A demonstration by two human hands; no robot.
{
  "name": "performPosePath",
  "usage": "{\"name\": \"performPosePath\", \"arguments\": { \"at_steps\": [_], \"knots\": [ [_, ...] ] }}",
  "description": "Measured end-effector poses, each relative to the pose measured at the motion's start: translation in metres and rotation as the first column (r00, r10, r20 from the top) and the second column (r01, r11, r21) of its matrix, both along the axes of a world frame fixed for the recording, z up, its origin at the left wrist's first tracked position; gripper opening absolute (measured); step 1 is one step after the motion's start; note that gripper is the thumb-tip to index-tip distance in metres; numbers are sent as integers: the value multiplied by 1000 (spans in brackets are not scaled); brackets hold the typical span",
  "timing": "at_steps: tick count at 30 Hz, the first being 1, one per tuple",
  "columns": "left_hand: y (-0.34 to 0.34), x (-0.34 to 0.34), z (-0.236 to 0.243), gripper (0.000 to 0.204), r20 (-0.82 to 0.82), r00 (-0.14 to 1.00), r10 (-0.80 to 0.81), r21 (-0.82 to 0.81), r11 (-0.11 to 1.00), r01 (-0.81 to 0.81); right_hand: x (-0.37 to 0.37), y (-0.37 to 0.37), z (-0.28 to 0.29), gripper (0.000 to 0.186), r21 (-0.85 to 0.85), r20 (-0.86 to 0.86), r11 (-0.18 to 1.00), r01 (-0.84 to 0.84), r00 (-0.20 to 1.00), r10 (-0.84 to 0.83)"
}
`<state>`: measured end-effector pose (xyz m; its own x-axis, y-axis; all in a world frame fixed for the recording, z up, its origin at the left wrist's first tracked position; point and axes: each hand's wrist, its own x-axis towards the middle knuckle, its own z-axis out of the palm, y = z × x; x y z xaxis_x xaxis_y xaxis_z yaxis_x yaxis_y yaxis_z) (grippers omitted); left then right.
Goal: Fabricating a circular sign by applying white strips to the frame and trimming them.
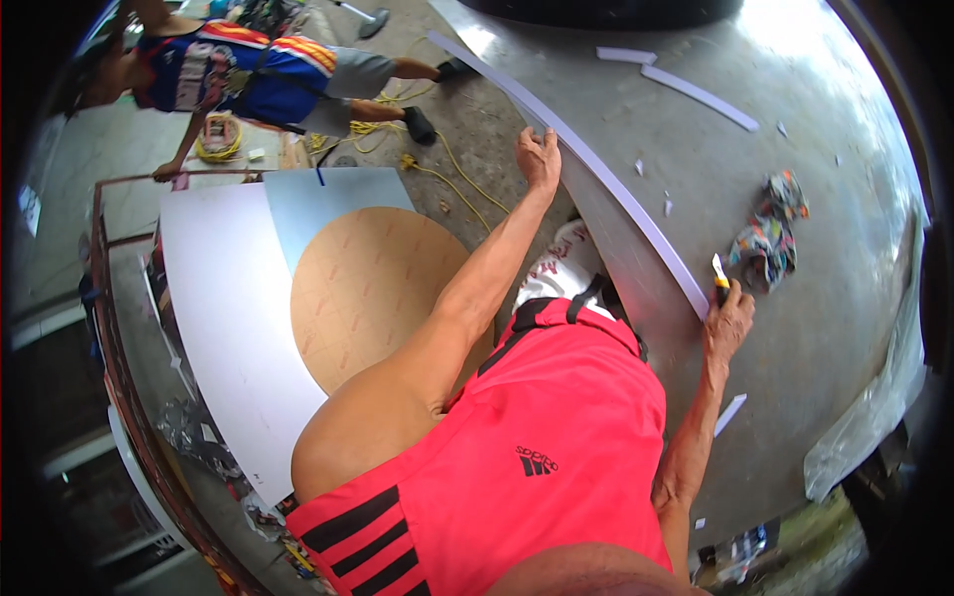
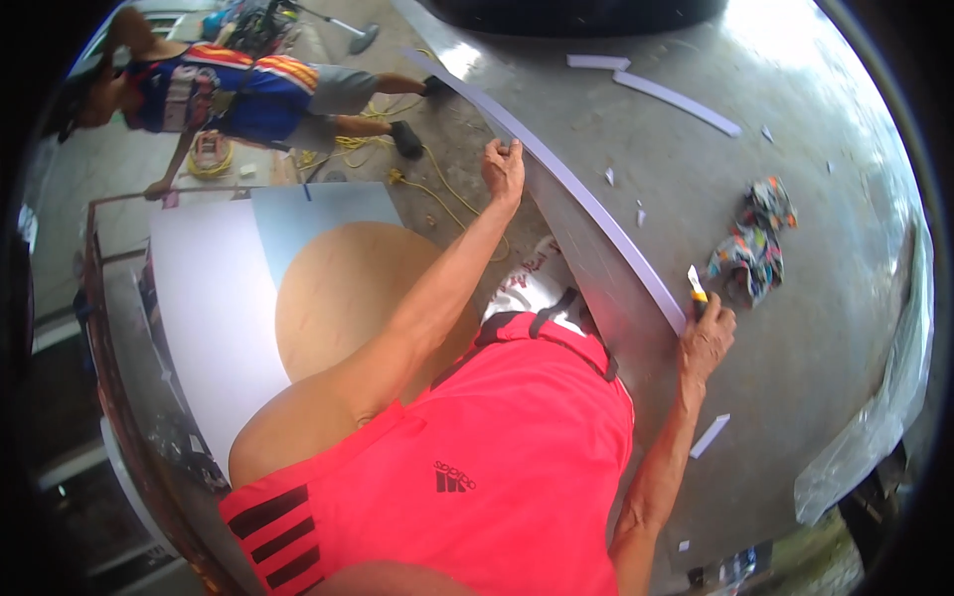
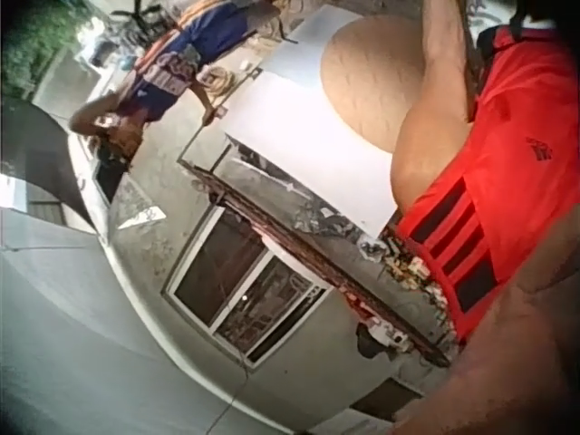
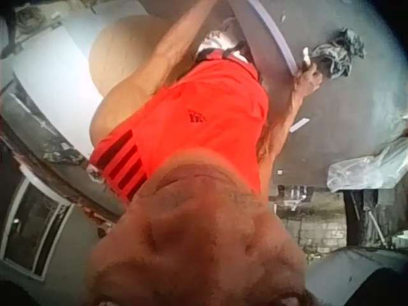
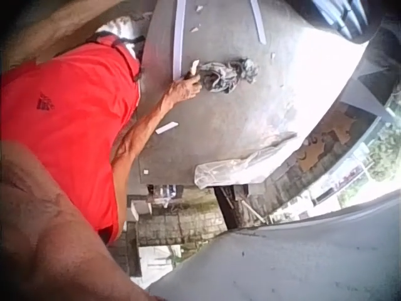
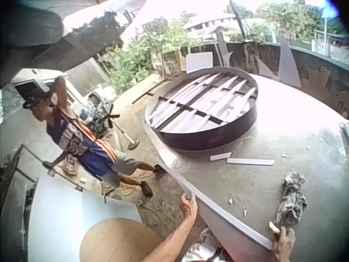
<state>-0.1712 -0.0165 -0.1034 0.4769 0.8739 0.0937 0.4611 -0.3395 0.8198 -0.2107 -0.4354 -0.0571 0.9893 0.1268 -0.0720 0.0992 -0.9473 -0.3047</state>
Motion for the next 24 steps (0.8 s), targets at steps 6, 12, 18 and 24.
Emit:
{"name": "performPosePath", "arguments": {
  "at_steps": [6, 12, 18, 24],
  "knots": [
    [88, 50, -21, 81, -249, 963, 101, -185, 971, -149, 9, 25, 13, 56, -26, 321, 993, -119, 939, 121],
    [107, 58, -29, 68, -247, 964, 98, -131, 982, -134, -12, 80, -2, 57, 133, 160, 893, -429, 899, 408],
    [100, 47, -32, 38, -132, 984, 121, -38, 991, -127, -15, 74, -22, 39, 190, 126, 878, -439, 898, 421],
    [81, 25, 17, 31, 5, 966, 259, -251, 935, -249, -14, 70, -21, 40, 271, 152, 865, -422, 906, 394]
  ]
}}
